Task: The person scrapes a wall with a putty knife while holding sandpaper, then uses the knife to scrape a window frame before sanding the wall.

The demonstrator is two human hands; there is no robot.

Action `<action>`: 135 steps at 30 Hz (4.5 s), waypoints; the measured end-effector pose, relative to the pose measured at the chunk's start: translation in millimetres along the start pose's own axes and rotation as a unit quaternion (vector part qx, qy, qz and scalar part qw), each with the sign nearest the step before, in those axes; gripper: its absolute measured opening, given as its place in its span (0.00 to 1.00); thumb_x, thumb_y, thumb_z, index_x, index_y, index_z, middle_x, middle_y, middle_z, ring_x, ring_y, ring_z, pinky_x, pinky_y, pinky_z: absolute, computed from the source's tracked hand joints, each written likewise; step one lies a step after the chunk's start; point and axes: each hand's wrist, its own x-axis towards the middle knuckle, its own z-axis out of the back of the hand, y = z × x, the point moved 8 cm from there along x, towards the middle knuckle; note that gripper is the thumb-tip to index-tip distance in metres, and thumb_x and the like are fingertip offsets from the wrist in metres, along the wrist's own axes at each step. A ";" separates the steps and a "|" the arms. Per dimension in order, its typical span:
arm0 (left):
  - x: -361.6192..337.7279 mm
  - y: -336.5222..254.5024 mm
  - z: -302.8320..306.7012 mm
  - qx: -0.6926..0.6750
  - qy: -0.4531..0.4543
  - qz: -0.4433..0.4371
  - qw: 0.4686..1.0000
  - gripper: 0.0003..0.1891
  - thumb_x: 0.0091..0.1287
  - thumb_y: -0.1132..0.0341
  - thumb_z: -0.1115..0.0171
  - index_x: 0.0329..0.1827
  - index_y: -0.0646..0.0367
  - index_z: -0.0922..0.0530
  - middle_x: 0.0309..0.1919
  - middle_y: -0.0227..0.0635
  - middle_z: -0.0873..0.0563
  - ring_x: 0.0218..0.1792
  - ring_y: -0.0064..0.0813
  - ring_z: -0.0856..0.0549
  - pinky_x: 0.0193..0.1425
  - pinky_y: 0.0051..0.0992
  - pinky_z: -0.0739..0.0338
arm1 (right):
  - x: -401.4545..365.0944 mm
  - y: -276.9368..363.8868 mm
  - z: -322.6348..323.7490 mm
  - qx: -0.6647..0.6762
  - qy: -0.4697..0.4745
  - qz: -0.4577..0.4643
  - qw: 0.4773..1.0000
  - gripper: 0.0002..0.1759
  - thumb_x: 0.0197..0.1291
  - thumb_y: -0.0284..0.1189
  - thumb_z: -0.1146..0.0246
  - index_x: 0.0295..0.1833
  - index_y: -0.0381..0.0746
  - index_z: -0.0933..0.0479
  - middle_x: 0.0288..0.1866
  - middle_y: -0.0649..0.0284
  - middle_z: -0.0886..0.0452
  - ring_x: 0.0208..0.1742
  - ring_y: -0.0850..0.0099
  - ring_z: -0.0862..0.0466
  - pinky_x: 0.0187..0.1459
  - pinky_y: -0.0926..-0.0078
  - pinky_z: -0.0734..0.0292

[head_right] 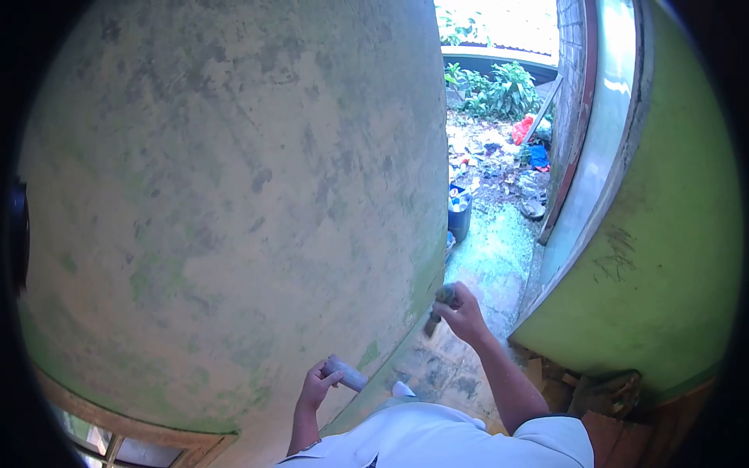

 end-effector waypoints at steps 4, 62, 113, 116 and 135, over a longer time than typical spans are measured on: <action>52.6 -76.9 0.9 -0.031 -0.029 -0.117 0.992 0.09 0.57 0.72 0.34 0.39 0.61 0.22 0.28 0.27 0.18 0.29 0.16 0.21 0.37 0.19 0.28 | 66.2 53.1 -21.8 0.190 -0.010 -0.004 0.982 0.11 0.52 0.23 0.39 0.42 0.36 0.29 0.32 0.67 0.27 0.33 0.77 0.25 0.35 0.78 0.29; 85.4 -219.3 -148.0 -0.001 -0.449 -0.270 0.852 0.14 0.59 0.65 0.34 0.37 0.70 0.22 0.28 0.28 0.21 0.28 0.15 0.26 0.31 0.16 0.35 | 224.6 183.1 -30.2 0.148 0.290 0.796 0.510 0.08 0.51 0.26 0.39 0.27 0.40 0.32 0.17 0.76 0.41 0.14 0.81 0.36 0.16 0.80 0.47; 109.0 -218.7 -142.0 0.004 -0.407 -0.266 0.874 0.10 0.60 0.68 0.37 0.37 0.69 0.22 0.27 0.29 0.20 0.28 0.15 0.25 0.32 0.17 0.32 | 222.9 134.7 -45.9 0.040 0.407 0.809 0.423 0.10 0.46 0.33 0.40 0.28 0.43 0.34 0.18 0.73 0.36 0.17 0.80 0.31 0.17 0.79 0.42; 108.7 -217.1 -142.9 -0.004 -0.418 -0.254 0.872 0.10 0.60 0.69 0.37 0.37 0.69 0.22 0.27 0.29 0.20 0.27 0.15 0.25 0.31 0.16 0.32 | 222.0 135.6 -46.2 0.027 0.407 0.806 0.429 0.10 0.46 0.34 0.40 0.27 0.43 0.34 0.18 0.74 0.37 0.18 0.80 0.32 0.17 0.79 0.43; 113.8 -214.4 -143.4 -0.014 -0.390 -0.265 0.882 0.11 0.60 0.68 0.36 0.39 0.69 0.21 0.29 0.30 0.19 0.29 0.16 0.23 0.33 0.17 0.30 | 212.1 143.7 -25.8 0.034 0.382 0.835 0.395 0.10 0.46 0.35 0.41 0.27 0.43 0.35 0.19 0.73 0.35 0.19 0.79 0.30 0.18 0.79 0.41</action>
